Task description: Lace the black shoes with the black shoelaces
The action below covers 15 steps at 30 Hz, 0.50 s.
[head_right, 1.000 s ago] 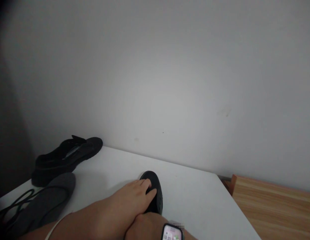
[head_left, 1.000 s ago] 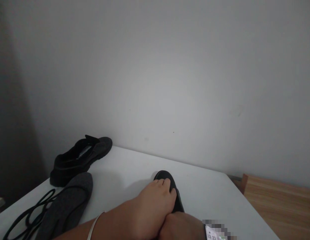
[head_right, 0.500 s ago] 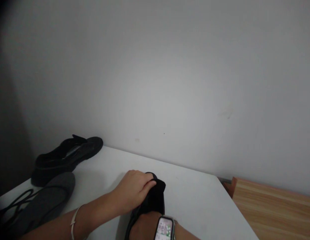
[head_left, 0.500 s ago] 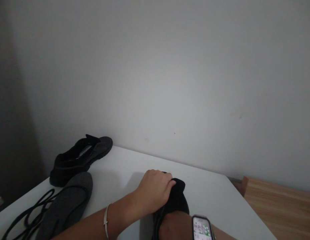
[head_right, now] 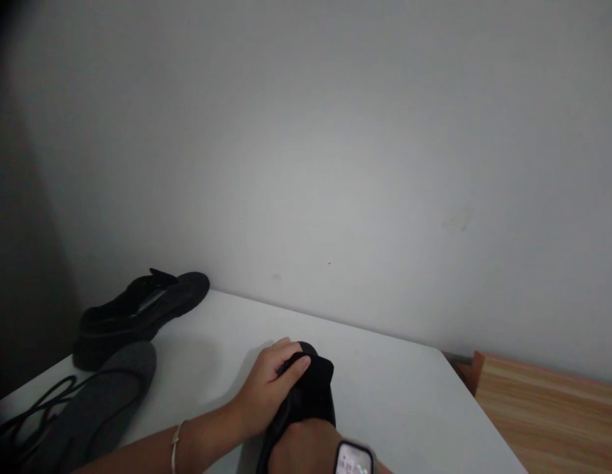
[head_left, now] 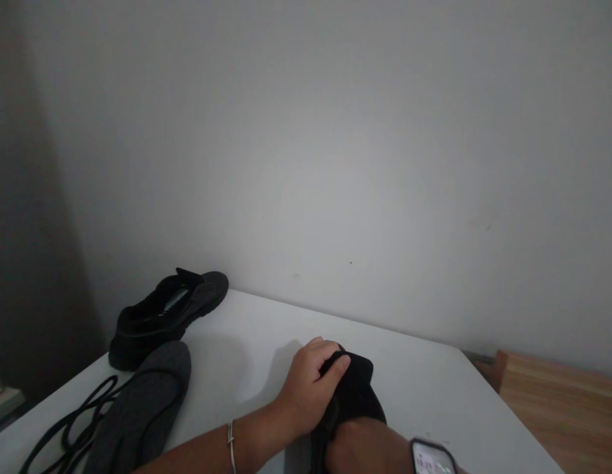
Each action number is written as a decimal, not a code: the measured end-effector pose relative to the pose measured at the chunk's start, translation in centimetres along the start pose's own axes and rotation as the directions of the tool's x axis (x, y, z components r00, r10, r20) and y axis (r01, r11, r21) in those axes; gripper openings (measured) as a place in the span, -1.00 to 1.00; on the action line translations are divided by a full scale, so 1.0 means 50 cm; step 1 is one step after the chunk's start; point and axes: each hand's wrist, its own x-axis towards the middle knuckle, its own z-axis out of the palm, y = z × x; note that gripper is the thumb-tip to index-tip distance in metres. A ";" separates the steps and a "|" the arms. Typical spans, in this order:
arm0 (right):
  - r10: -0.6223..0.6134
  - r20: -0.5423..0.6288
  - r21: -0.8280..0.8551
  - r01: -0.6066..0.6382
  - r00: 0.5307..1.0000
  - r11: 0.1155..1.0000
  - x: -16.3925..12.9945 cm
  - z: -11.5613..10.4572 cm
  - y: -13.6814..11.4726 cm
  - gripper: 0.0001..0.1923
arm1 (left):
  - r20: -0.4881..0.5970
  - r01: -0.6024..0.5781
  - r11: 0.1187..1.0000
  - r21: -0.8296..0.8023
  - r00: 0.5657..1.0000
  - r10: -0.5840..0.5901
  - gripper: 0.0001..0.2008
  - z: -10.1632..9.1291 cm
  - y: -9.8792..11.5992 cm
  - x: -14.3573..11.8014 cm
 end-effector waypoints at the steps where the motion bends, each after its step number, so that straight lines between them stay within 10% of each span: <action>1: 0.031 0.013 -0.007 -0.031 0.999 0.999 0.002 0.003 0.003 -0.80 | -0.009 0.007 0.999 -0.037 1.000 -0.007 -0.66 0.002 -0.001 0.000; 15: 0.306 -0.096 -0.064 -0.312 0.947 0.948 -0.010 -0.031 -0.018 -0.69 | -0.027 0.038 0.963 -0.267 0.999 -0.047 -0.66 0.010 -0.005 -0.001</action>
